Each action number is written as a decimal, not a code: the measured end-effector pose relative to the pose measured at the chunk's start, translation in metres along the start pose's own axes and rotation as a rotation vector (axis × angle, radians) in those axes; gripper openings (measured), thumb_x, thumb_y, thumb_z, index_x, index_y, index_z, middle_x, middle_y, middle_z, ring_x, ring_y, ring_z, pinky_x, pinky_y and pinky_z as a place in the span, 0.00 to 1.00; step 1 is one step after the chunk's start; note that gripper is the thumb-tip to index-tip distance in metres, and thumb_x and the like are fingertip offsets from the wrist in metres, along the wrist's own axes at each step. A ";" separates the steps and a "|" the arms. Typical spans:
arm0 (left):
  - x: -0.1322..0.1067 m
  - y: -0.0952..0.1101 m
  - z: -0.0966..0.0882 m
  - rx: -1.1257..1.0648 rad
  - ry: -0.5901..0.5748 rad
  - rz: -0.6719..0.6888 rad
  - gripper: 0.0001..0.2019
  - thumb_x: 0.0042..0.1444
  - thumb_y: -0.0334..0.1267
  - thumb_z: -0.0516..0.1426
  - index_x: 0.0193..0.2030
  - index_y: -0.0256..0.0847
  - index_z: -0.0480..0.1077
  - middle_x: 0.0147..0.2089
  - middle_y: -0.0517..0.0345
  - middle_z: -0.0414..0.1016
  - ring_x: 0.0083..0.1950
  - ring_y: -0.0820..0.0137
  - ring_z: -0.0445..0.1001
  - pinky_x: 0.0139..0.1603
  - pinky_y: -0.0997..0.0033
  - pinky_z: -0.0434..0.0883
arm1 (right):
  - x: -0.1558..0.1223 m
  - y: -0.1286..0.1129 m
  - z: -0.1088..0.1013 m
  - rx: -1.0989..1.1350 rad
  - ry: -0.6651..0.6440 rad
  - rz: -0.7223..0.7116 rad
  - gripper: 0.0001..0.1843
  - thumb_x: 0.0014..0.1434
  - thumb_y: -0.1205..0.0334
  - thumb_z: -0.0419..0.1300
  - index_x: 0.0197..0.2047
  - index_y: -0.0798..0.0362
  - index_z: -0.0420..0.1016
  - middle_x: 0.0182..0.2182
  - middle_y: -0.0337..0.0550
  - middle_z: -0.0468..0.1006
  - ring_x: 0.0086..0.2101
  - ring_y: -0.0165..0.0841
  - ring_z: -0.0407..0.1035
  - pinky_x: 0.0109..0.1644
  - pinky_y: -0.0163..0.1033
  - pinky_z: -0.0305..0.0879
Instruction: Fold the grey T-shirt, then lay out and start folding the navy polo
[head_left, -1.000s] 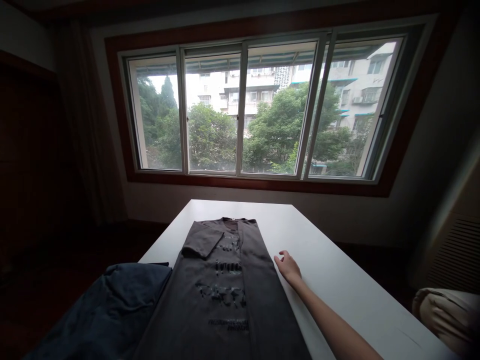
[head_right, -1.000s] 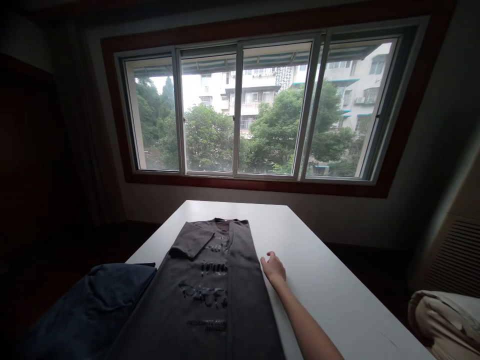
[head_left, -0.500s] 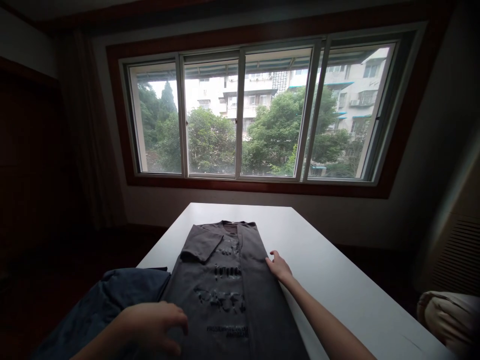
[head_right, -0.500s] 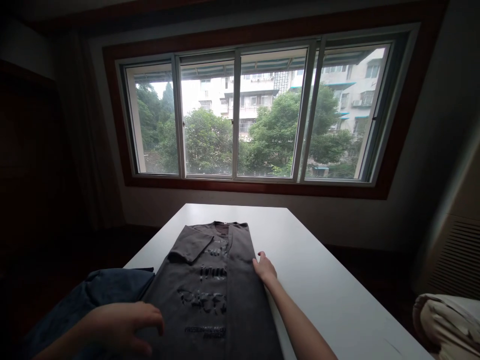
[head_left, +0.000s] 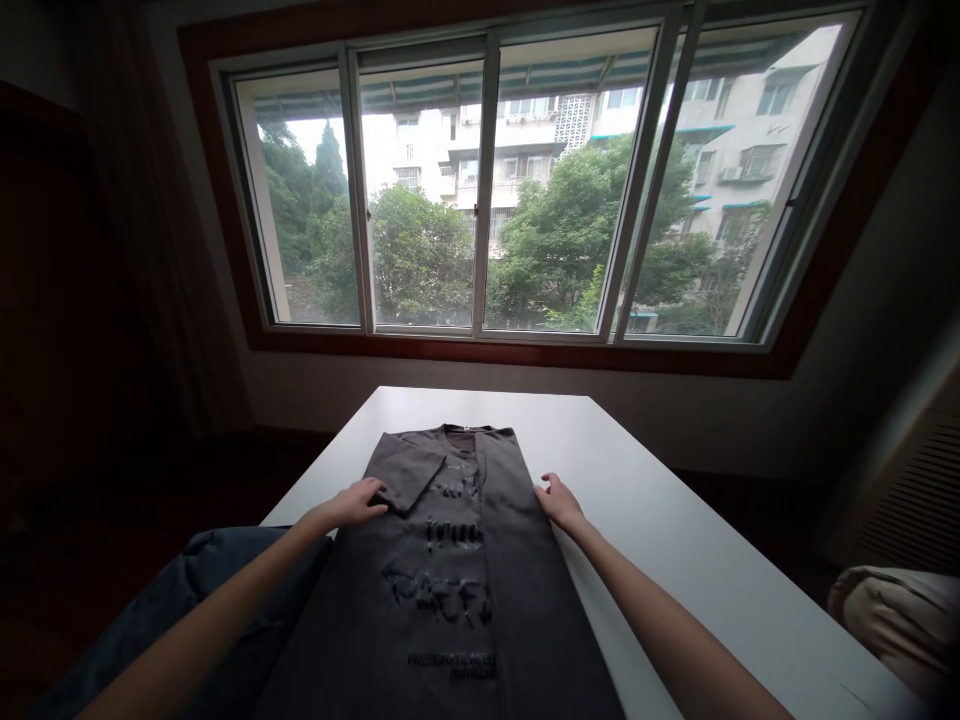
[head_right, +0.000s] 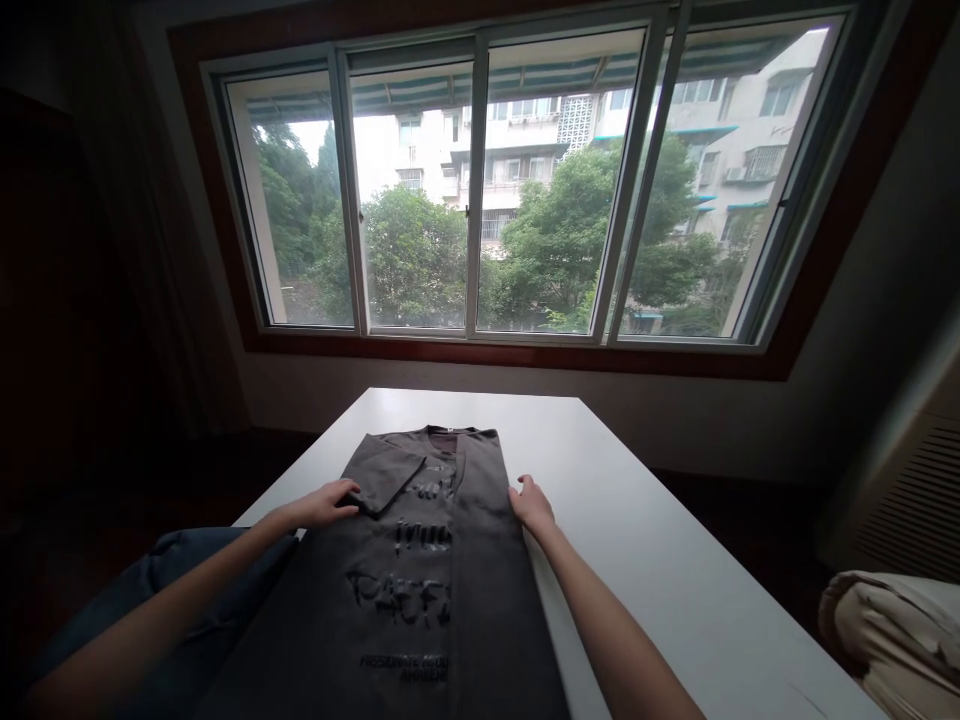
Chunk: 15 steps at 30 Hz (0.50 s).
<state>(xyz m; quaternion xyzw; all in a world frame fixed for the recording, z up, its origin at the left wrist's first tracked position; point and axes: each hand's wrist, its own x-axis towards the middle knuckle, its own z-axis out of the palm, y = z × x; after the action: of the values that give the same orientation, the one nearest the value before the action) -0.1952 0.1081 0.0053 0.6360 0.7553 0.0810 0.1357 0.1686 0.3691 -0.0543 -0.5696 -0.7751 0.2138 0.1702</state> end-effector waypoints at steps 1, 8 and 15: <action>0.010 -0.002 0.002 0.024 0.028 -0.039 0.21 0.60 0.46 0.54 0.57 0.41 0.66 0.64 0.49 0.65 0.63 0.58 0.64 0.63 0.62 0.62 | 0.007 -0.002 0.001 0.000 0.000 0.000 0.24 0.65 0.56 0.48 0.59 0.60 0.63 0.45 0.52 0.76 0.44 0.36 0.72 0.44 0.36 0.62; 0.075 -0.010 0.009 0.082 0.153 -0.247 0.22 0.63 0.45 0.50 0.62 0.44 0.62 0.71 0.47 0.53 0.71 0.56 0.50 0.65 0.53 0.58 | 0.054 -0.019 0.004 -0.005 -0.002 -0.020 0.24 0.64 0.58 0.48 0.60 0.59 0.63 0.45 0.52 0.75 0.43 0.37 0.71 0.45 0.36 0.62; 0.108 -0.023 0.040 0.099 0.254 -0.410 0.25 0.66 0.48 0.46 0.67 0.45 0.58 0.74 0.42 0.41 0.73 0.49 0.44 0.65 0.47 0.55 | 0.083 -0.025 0.018 -0.021 -0.030 -0.115 0.23 0.61 0.67 0.51 0.59 0.50 0.67 0.45 0.44 0.75 0.43 0.33 0.70 0.45 0.33 0.61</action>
<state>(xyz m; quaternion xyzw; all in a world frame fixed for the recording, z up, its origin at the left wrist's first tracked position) -0.2214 0.2081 -0.0501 0.4603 0.8825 0.0941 0.0221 0.1147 0.4391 -0.0545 -0.5224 -0.8114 0.2041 0.1644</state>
